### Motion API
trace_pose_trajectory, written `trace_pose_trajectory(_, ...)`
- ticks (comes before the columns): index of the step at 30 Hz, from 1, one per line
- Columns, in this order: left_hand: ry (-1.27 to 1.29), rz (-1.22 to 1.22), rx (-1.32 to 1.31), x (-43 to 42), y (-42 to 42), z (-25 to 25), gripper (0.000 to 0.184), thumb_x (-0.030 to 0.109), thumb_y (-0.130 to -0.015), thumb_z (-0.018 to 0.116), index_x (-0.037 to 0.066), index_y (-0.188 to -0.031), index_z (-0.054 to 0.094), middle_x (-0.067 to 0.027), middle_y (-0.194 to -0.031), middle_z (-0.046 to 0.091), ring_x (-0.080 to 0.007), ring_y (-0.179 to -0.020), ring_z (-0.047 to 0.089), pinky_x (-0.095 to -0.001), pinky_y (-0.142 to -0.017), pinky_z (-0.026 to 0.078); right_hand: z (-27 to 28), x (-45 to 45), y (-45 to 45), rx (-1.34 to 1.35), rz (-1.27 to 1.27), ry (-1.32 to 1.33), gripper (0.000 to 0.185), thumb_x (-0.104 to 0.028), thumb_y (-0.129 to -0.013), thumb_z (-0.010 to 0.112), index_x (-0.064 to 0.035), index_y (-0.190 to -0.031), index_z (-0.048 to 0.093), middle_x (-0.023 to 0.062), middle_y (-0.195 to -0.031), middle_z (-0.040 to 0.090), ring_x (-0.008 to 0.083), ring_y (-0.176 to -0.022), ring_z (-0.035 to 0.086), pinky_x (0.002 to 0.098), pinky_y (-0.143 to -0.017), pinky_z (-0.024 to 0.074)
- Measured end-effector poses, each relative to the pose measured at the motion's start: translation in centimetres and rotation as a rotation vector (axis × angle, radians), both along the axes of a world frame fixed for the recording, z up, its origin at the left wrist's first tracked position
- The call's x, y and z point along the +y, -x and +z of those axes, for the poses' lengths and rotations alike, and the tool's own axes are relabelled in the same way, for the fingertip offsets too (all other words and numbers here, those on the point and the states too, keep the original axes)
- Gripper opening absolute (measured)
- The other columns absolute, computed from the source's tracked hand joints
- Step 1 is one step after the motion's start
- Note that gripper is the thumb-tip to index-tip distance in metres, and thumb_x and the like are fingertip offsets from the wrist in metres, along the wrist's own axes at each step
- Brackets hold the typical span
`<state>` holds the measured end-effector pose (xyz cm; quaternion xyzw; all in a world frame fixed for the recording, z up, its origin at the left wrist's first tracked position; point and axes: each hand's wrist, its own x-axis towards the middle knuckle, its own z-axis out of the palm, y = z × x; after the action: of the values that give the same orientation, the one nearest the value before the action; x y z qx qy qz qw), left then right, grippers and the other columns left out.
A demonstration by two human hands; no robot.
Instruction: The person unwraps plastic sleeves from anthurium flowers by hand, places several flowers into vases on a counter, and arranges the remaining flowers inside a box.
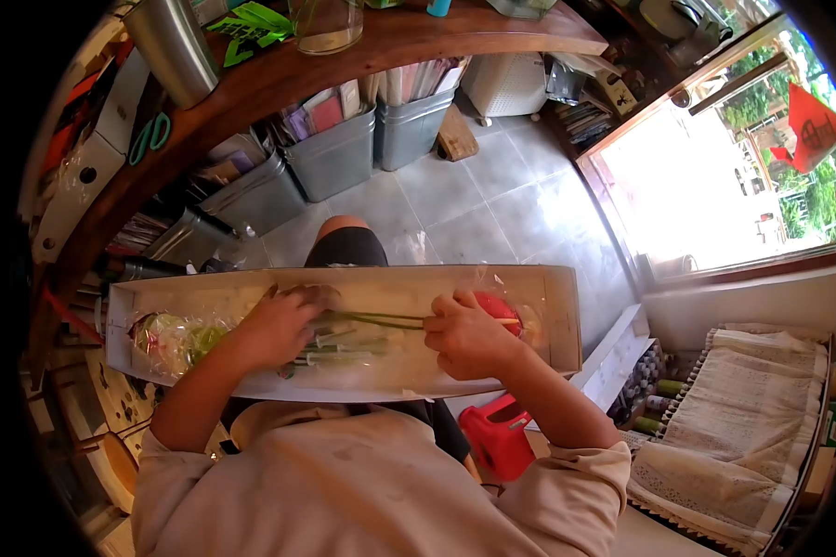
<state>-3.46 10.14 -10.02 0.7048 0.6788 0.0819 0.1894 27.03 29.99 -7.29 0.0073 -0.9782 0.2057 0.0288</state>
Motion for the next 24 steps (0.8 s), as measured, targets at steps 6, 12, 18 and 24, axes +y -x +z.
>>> trace_pose_trajectory(6, -0.215, -0.331, -0.127, 4.5, -8.1, 3.7, 0.023, 0.015, -0.081, 0.069, 0.004, -0.102, 0.068, -0.0112, -0.094, 0.066, -0.0306, -0.092, 0.067, -0.0449, -0.086, 0.053, 0.4, 0.4, -0.2, 0.085, -0.052, -0.021, 0.011, -0.009, -0.074, 0.070, -0.0101, -0.085, 0.073, -0.0006, -0.096, 0.067, 0.0255, -0.110, 0.056, 0.0420, -0.095, 0.0402)
trace_pose_trajectory(12, -0.491, -0.601, -0.014, 8.0, -14.5, -2.2, 0.022, 0.015, -0.077, 0.068, 0.004, -0.095, 0.071, -0.0111, -0.092, 0.070, -0.0269, -0.083, 0.071, -0.0376, -0.073, 0.057, 0.2, 0.2, -1.3, 0.117, -0.253, -0.010, 0.040, -0.007, -0.078, 0.071, -0.0137, -0.118, 0.074, 0.0101, -0.105, 0.067, 0.0290, -0.107, 0.061, 0.0446, -0.098, 0.0412)
trace_pose_trajectory(18, -0.194, -0.585, 0.040, 9.0, -15.8, -2.2, 0.017, 0.013, -0.078, 0.068, 0.006, -0.091, 0.076, -0.0140, -0.090, 0.074, -0.0258, -0.078, 0.073, -0.0406, -0.066, 0.059, 0.4, 0.6, -1.8, 0.231, -0.267, -0.014, 0.045, -0.006, -0.075, 0.080, -0.0123, -0.119, 0.075, 0.0096, -0.108, 0.070, 0.0297, -0.106, 0.065, 0.0463, -0.096, 0.0447)
trace_pose_trajectory(24, -0.290, -0.480, -0.187, 8.1, -15.0, -3.8, 0.012, 0.015, -0.078, 0.069, 0.009, -0.088, 0.071, -0.0061, -0.087, 0.069, -0.0250, -0.082, 0.073, -0.0377, -0.070, 0.058, 2.5, -1.2, -6.4, 0.244, -0.349, -0.079, 0.041, -0.014, -0.076, 0.084, -0.0079, -0.114, 0.074, 0.0091, -0.110, 0.071, 0.0283, -0.107, 0.067, 0.0443, -0.092, 0.0524)
